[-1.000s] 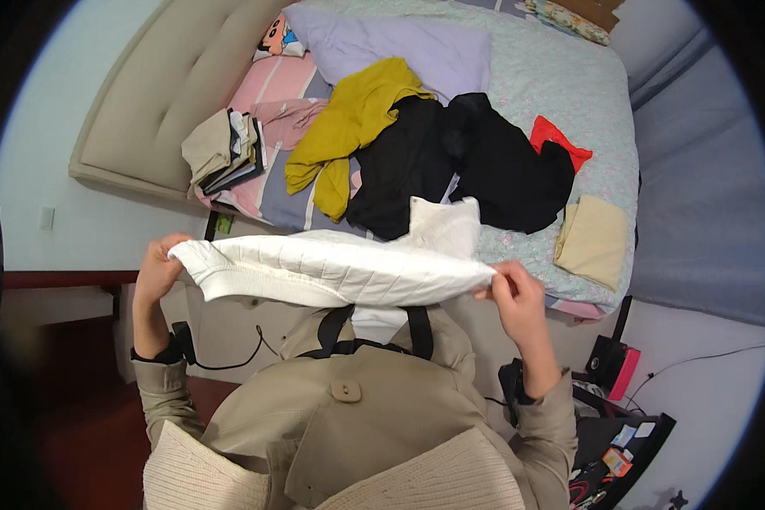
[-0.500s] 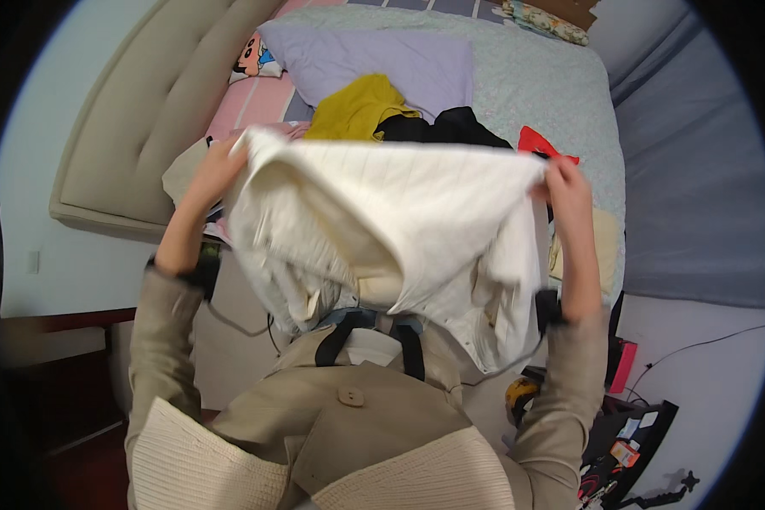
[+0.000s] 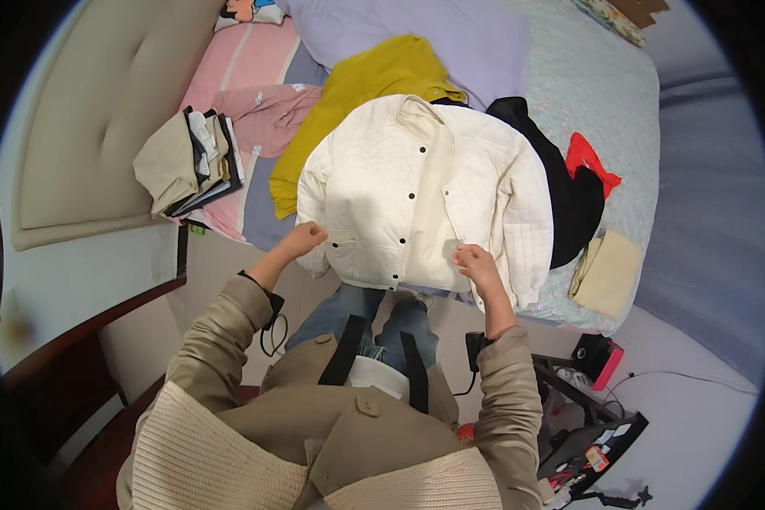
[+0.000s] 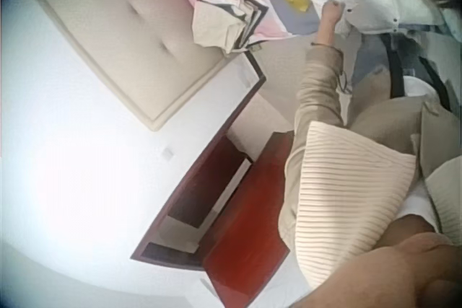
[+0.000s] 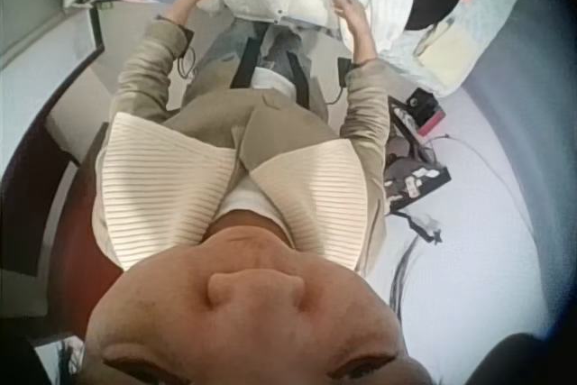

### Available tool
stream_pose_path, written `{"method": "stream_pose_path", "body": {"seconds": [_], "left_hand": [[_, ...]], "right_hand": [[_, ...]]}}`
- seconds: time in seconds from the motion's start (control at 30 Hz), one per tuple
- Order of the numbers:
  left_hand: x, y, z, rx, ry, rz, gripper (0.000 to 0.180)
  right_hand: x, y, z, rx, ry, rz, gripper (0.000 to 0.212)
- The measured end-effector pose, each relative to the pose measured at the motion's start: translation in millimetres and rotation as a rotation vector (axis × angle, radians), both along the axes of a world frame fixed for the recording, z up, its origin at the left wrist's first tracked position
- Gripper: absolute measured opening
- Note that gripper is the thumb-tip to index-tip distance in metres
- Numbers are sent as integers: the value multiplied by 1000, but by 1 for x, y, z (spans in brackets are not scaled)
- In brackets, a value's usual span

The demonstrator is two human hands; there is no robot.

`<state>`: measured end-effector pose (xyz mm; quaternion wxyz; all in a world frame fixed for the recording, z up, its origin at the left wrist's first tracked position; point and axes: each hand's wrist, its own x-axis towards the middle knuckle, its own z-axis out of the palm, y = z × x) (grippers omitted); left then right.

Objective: The person folds several garments on a bed, including a beige short-sleeved top, a cream zip-up hoodie, a white puffer jacket, and a black jacket. Each item is smoothed, folded, and placed into a growing stack on the bed.

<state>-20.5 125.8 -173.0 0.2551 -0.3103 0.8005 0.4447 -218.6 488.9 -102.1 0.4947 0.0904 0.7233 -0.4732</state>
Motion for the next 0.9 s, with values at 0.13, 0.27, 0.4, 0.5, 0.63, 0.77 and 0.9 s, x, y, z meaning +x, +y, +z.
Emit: {"method": "stream_pose_path", "body": {"seconds": [0.13, 0.27, 0.4, 0.5, 0.63, 0.77, 0.9], "left_hand": [[18, -6, -45, 51, -78, 84, 38], [17, -34, -69, 22, -133, 232, 37], [-19, -49, -52, 4, -26, 313, 31], [-82, -48, -27, 72, 116, 255, 27], [-188, -17, -2, 400, 175, 243, 28], [-287, 28, -6, 486, 125, 172, 31], [-358, 65, -35, 528, 11, 308, 31]], "right_hand": [[-16, -32, -21, 36, 14, 86, 29], [-40, -66, -59, 32, 95, 158, 26], [-37, -79, -99, 251, 436, 235, 30], [-23, -65, -112, 601, 727, 376, 38], [-10, -36, -118, 702, 809, 374, 38], [-7, -6, -137, 807, 737, 477, 35], [-12, 20, -140, 637, 862, 332, 30]]}}
